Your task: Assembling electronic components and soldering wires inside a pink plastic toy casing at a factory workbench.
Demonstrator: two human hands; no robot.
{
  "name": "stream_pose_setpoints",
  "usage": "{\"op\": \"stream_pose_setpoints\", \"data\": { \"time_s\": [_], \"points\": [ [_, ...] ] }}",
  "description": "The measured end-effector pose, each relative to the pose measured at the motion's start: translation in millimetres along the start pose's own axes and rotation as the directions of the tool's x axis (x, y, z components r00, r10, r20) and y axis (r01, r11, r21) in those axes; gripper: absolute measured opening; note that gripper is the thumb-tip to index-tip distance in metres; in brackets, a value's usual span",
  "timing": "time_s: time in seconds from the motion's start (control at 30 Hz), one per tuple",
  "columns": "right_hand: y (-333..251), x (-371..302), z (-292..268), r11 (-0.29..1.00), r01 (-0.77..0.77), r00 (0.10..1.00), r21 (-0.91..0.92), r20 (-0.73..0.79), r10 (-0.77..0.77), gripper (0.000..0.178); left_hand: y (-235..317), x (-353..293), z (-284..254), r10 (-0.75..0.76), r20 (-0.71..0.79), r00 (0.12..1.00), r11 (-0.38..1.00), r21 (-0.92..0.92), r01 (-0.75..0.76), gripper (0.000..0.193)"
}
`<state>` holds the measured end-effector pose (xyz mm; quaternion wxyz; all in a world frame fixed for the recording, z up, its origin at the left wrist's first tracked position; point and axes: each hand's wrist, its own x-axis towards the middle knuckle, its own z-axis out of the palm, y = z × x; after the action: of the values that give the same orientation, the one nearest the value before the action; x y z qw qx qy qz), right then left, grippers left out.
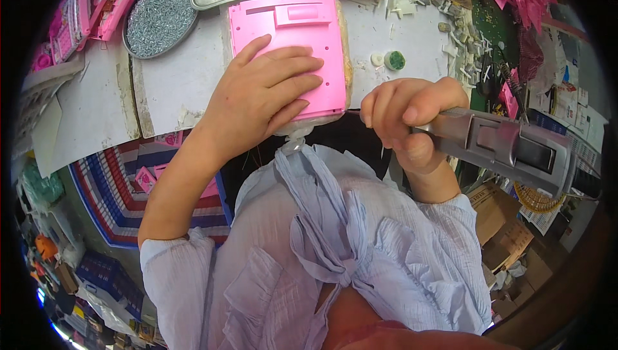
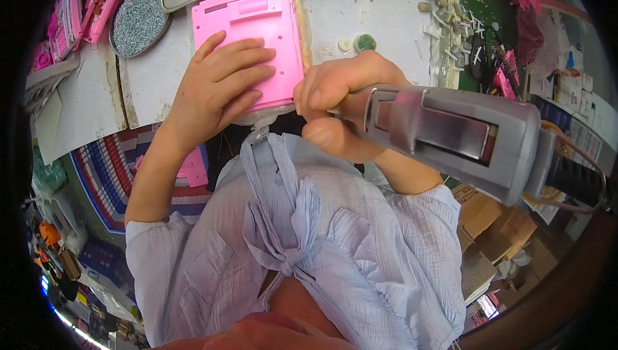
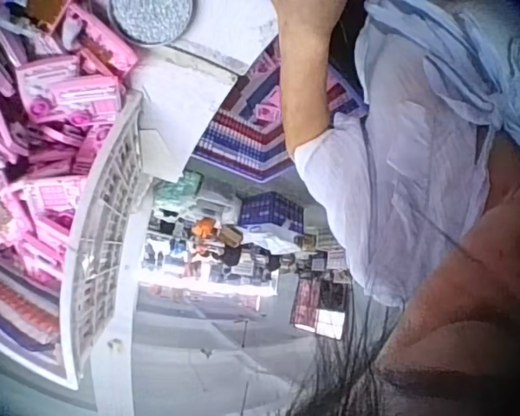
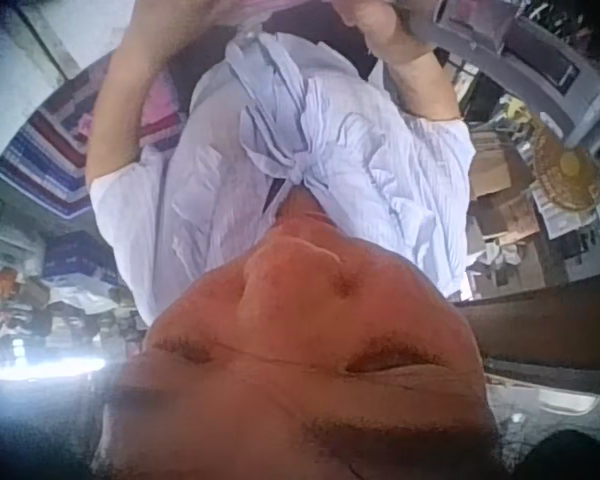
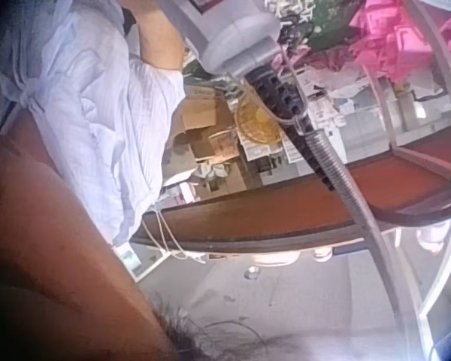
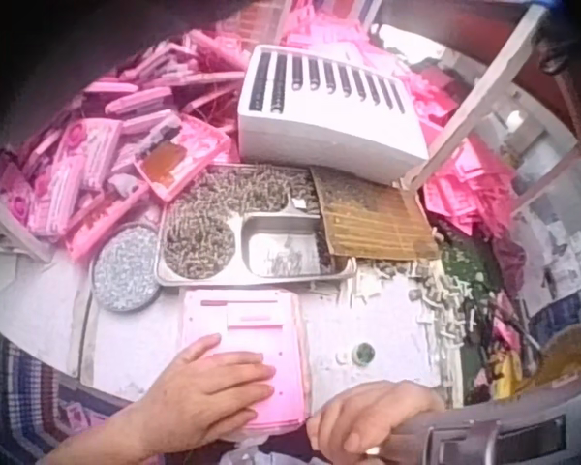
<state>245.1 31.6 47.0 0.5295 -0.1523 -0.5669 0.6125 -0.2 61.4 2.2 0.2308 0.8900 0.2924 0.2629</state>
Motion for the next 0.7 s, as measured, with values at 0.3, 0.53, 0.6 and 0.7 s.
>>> {"op": "stream_pose_setpoints", "data": {
  "time_s": [0.3,0.53,0.6,0.7],
  "points": [
    [11.0,12.1,3.4,0.937,0.098,0.980,-0.336,0.197,-0.032,0.029,-4.9,-1.2,1.3,-0.015,-0.048,0.999,0.998,-0.068,0.011,0.038],
    [21.9,34.4,7.4,0.986,0.014,0.999,-0.167,-0.047,-0.022,0.029,-5.7,-0.2,1.4,-0.013,-0.073,0.997,0.998,-0.063,0.008,0.034],
    [24.2,36.2,-1.5,0.935,0.063,0.992,-0.349,0.127,-0.020,0.028,-6.3,-0.9,1.8,-0.023,-0.075,0.997,0.996,-0.088,0.016,0.034],
    [26.6,42.7,-2.7,0.926,0.120,0.974,-0.358,0.222,-0.040,0.028,-6.0,-1.2,0.5,-0.037,-0.063,0.997,0.995,-0.099,0.031,0.035]
  ]
}}
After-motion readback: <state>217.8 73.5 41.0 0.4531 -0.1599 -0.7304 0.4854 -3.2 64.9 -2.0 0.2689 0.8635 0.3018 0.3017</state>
